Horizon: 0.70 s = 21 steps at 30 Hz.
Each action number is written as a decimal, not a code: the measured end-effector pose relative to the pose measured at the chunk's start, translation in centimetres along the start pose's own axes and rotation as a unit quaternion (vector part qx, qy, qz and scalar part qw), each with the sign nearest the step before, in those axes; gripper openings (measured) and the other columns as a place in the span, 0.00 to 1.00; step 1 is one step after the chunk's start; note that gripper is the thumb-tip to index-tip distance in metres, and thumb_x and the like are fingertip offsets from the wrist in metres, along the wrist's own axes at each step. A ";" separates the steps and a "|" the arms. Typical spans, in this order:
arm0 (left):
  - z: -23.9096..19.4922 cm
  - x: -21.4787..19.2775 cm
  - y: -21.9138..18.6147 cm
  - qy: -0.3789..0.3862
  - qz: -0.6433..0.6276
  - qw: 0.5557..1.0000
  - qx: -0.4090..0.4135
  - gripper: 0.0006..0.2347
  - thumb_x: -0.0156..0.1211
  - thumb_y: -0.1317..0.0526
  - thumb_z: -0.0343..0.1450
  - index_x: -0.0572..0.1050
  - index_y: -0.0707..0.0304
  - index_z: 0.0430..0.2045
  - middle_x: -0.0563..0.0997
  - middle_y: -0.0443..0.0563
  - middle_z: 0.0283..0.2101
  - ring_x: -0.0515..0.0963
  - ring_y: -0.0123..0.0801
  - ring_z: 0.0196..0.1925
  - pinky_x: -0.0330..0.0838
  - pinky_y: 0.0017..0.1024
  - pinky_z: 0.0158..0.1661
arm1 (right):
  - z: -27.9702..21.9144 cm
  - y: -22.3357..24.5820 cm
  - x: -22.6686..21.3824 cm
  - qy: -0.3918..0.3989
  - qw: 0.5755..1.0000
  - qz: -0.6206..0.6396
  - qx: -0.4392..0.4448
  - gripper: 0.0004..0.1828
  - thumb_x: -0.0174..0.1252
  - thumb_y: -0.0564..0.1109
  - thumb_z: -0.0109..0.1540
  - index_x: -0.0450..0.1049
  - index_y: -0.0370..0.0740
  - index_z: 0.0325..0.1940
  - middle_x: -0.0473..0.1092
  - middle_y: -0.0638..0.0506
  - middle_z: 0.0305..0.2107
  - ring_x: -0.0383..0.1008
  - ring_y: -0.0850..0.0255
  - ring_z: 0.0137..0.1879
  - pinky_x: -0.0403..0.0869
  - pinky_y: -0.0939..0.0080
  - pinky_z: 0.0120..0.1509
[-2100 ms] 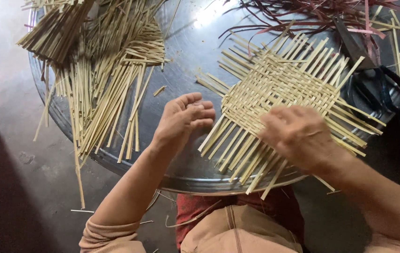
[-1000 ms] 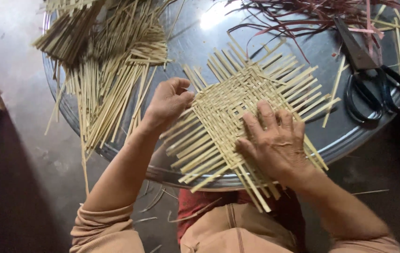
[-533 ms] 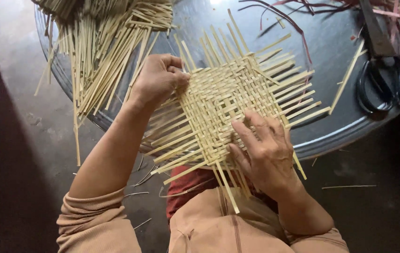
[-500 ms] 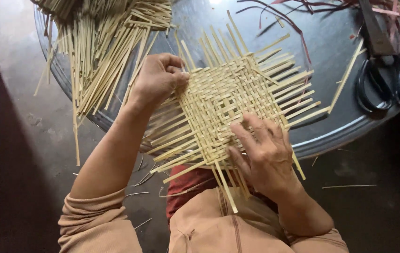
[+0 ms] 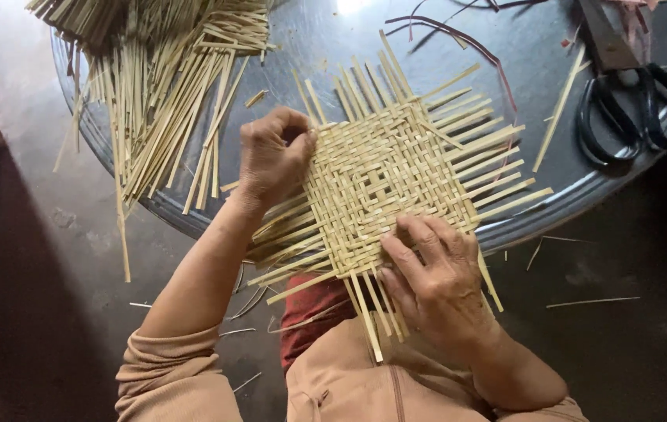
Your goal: The person weaves thin bamboo strips into a square mat, interlacing them by hand and trimming excess lengths with scissors. The person continues to add and secure strips, gradually expanding the woven area on a metal tray.
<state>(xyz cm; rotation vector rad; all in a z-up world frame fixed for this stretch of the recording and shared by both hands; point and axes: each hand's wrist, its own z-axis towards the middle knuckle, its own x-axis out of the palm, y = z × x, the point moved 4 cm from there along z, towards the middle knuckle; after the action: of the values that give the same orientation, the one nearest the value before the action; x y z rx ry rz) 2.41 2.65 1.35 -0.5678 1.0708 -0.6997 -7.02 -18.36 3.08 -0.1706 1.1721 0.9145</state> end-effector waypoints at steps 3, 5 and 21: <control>0.2 1.1 0.1 -0.026 0.028 0.991 0.131 0.06 0.51 0.78 0.55 0.70 0.68 0.14 0.73 0.52 0.18 0.70 0.27 0.18 0.68 0.19 0.18 | 0.0 0.5 -0.2 -0.013 1.000 -0.002 0.010 0.15 0.51 0.47 0.53 0.67 0.41 0.42 0.62 0.45 0.45 0.58 0.50 0.52 0.56 0.52 0.46; 0.0 1.6 0.2 -0.042 0.125 0.971 0.198 0.05 0.53 0.77 0.56 0.68 0.68 0.13 0.73 0.52 0.20 0.69 0.32 0.22 0.66 0.24 0.22 | 0.1 0.7 -0.3 -0.015 1.000 -0.010 0.012 0.15 0.52 0.46 0.52 0.67 0.41 0.42 0.63 0.45 0.45 0.58 0.50 0.52 0.55 0.52 0.46; -1.8 0.6 -2.7 0.043 0.208 0.920 0.330 0.05 0.48 0.73 0.59 0.63 0.62 0.17 0.72 0.48 0.26 0.67 0.38 0.28 0.49 0.32 0.34 | 0.2 0.8 -0.4 0.008 0.999 -0.053 -0.003 0.14 0.49 0.48 0.55 0.65 0.43 0.43 0.60 0.48 0.45 0.57 0.53 0.51 0.54 0.55 0.44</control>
<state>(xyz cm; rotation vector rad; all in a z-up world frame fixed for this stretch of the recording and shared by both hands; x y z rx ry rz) 0.34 0.34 2.25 0.2711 0.9195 -0.6589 -7.45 -17.96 3.77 -0.2429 1.1646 0.8244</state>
